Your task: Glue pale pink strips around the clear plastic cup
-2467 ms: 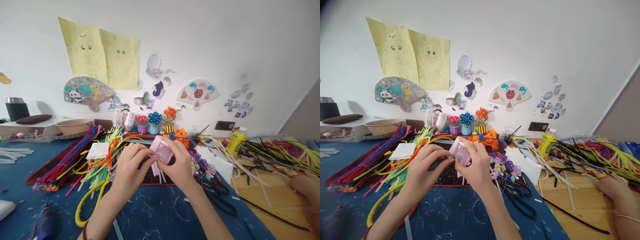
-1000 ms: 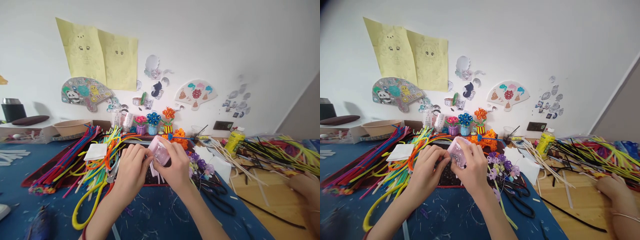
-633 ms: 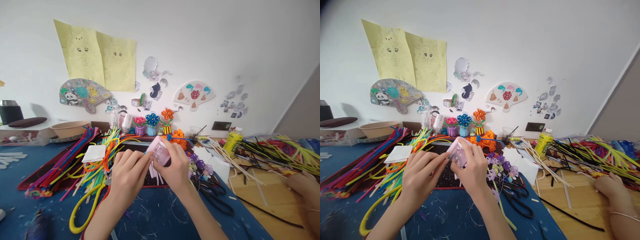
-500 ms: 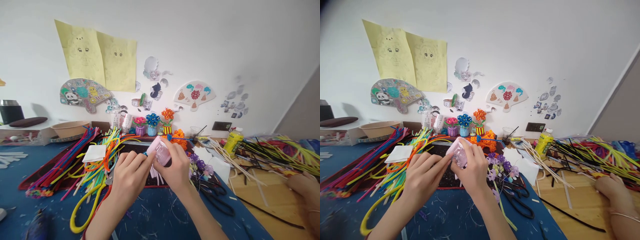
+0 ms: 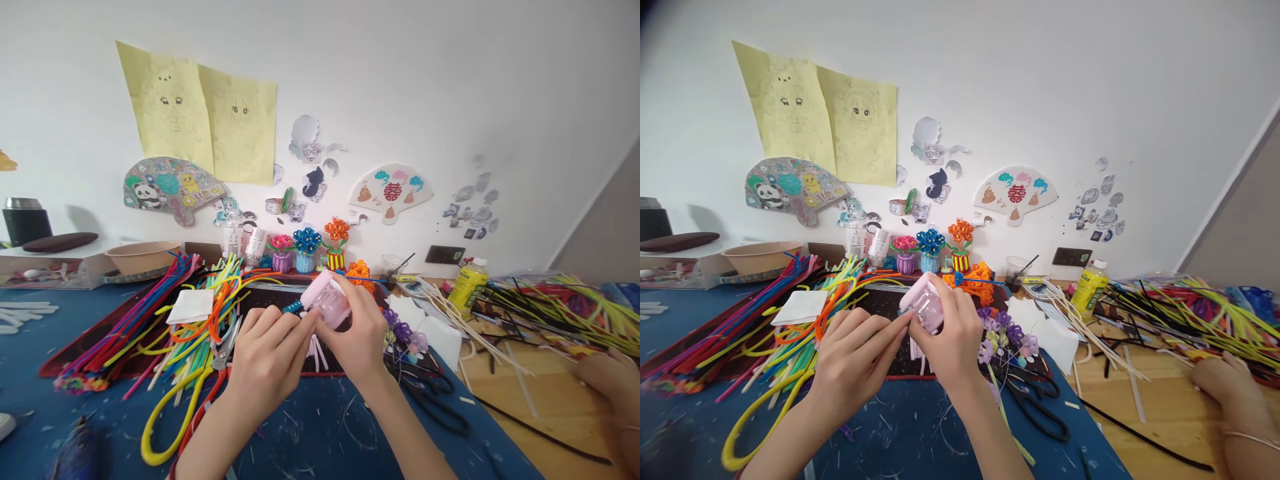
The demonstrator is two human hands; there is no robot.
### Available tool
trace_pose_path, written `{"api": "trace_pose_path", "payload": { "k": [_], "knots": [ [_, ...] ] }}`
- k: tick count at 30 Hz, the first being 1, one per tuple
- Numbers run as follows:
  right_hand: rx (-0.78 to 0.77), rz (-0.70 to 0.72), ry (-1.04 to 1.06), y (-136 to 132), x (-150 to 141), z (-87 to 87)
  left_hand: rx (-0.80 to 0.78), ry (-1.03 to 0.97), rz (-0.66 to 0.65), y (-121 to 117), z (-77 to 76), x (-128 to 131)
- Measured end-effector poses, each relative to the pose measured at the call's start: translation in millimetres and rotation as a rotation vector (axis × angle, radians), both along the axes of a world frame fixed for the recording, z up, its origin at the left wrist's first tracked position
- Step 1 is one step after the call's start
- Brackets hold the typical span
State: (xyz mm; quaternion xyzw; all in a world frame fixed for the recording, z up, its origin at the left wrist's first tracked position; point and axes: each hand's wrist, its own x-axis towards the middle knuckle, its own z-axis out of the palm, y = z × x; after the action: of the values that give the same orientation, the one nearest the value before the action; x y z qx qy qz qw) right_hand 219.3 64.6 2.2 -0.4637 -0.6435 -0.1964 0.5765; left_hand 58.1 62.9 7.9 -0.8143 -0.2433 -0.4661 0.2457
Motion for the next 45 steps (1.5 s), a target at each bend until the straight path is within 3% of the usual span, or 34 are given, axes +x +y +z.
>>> {"api": "trace_pose_path", "payload": {
  "k": [9, 16, 27, 37, 45],
  "knots": [
    [0.028, 0.003, -0.002, 0.4, -1.6, -2.1, -0.015, 0.010, 0.031, 0.0, 2.5, 1.2],
    [0.038, -0.006, 0.023, 0.2, -0.1, 0.6, -0.080, 0.014, -0.033, 2.3, -2.8, 2.2],
    [-0.024, 0.032, 0.182, -2.3, 0.0, 2.9, -0.022, 0.053, -0.066, -1.2, -1.3, 2.4],
    [0.018, 0.023, 0.116, -1.0, -3.9, 1.1, -0.087, 0.021, 0.020, -0.9, -0.3, 3.2],
    [-0.005, 0.012, 0.151, -2.2, -2.5, 0.9, -0.125, 0.016, -0.110, 1.3, -3.5, 6.3]
  ]
}}
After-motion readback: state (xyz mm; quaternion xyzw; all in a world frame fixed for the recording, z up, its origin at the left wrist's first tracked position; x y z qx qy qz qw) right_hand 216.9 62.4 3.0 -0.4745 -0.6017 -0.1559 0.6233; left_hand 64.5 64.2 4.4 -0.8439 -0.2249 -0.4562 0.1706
